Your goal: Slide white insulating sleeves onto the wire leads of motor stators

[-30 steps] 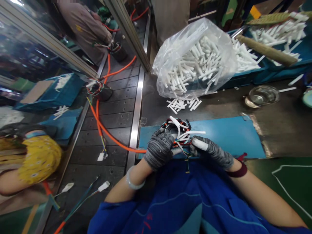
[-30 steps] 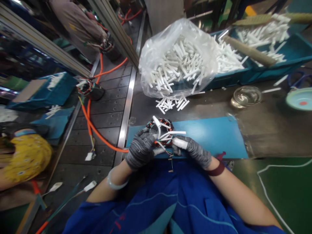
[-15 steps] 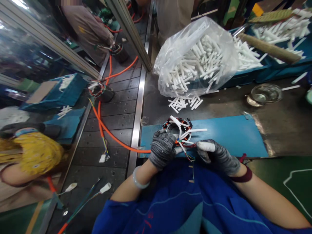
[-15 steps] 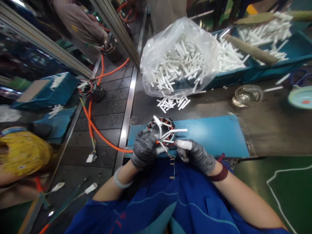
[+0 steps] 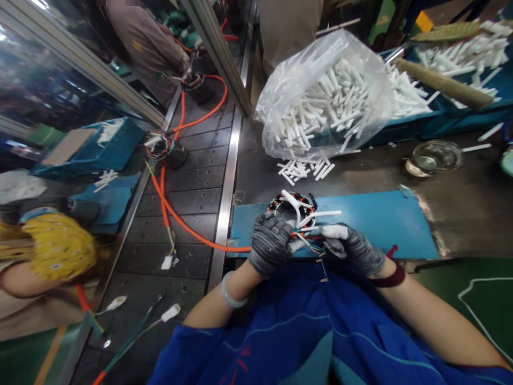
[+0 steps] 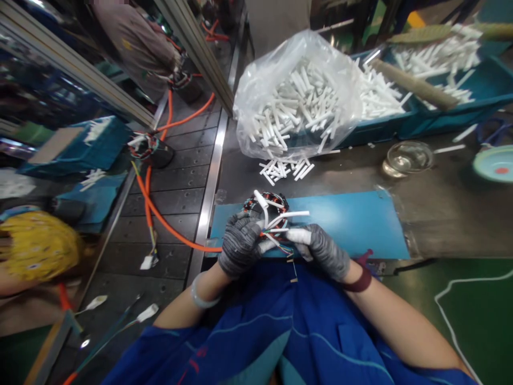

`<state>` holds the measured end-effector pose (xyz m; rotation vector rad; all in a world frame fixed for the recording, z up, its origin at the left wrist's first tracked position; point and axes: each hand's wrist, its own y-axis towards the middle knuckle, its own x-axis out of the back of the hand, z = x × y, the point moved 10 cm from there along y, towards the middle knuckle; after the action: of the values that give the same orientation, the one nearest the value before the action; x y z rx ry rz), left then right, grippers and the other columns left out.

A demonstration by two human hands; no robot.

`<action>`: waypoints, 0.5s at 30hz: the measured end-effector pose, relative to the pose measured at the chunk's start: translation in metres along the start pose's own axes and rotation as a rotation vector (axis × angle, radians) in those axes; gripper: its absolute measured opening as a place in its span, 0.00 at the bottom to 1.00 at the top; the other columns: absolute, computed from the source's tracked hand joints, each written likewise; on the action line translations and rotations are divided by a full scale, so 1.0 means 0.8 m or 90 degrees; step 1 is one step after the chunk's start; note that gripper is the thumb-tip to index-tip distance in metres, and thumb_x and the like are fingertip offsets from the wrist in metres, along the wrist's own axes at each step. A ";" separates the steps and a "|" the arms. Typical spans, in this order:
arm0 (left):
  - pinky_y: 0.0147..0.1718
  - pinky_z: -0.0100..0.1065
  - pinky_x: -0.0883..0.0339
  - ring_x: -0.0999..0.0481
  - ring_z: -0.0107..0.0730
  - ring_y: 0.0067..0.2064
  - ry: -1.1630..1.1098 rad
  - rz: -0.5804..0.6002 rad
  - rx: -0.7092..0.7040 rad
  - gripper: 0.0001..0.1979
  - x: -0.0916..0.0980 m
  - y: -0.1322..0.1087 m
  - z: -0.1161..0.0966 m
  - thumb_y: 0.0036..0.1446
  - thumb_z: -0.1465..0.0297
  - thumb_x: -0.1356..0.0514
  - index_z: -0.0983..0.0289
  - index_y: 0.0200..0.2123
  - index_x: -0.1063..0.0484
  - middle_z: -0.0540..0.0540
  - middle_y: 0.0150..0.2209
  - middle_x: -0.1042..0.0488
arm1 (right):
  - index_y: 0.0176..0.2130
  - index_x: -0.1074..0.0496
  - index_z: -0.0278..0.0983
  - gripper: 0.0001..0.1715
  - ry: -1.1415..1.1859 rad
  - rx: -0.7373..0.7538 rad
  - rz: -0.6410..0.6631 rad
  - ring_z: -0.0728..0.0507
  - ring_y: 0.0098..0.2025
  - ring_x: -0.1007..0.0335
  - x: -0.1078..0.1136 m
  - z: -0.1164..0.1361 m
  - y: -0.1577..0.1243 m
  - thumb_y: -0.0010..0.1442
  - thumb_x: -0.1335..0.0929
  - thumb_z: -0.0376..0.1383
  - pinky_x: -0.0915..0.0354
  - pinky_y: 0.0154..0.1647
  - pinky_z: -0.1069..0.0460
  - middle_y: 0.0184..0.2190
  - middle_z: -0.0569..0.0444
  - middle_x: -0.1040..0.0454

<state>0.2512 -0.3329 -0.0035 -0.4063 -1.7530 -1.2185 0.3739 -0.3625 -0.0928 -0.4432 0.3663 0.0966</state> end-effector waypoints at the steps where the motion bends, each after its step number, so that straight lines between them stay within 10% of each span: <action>1: 0.51 0.48 0.29 0.19 0.45 0.41 -0.001 0.004 0.005 0.13 -0.001 0.000 0.000 0.58 0.61 0.33 0.65 0.40 0.24 0.58 0.32 0.20 | 0.15 0.41 0.39 0.31 -0.065 0.029 -0.004 0.52 0.18 0.49 -0.001 0.008 -0.006 0.60 0.30 0.51 0.45 0.24 0.52 0.13 0.61 0.42; 7: 0.53 0.51 0.28 0.18 0.48 0.46 -0.044 -0.023 0.058 0.22 0.007 -0.002 0.002 0.57 0.63 0.35 0.65 0.53 0.29 0.61 0.40 0.19 | 0.19 0.34 0.39 0.31 -0.276 0.113 0.002 0.50 0.22 0.40 -0.001 0.027 -0.024 0.68 0.36 0.52 0.38 0.29 0.51 0.17 0.58 0.33; 11: 0.54 0.49 0.26 0.18 0.46 0.49 -0.117 -0.060 0.012 0.25 0.019 -0.001 -0.005 0.57 0.69 0.36 0.65 0.57 0.36 0.62 0.44 0.19 | 0.39 0.23 0.40 0.17 -0.386 0.189 -0.054 0.45 0.34 0.29 0.024 0.041 -0.013 0.62 0.29 0.51 0.30 0.39 0.49 0.32 0.55 0.22; 15: 0.57 0.50 0.28 0.18 0.42 0.50 -0.198 -0.029 0.014 0.24 0.016 -0.001 -0.004 0.57 0.71 0.39 0.61 0.57 0.36 0.61 0.48 0.20 | 0.51 0.23 0.44 0.18 -0.391 0.284 0.077 0.42 0.49 0.25 0.001 0.055 -0.001 0.68 0.34 0.47 0.31 0.58 0.43 0.47 0.52 0.20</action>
<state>0.2452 -0.3389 0.0068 -0.5697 -2.0471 -1.2165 0.3888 -0.3436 -0.0556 0.0622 -0.1929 0.2543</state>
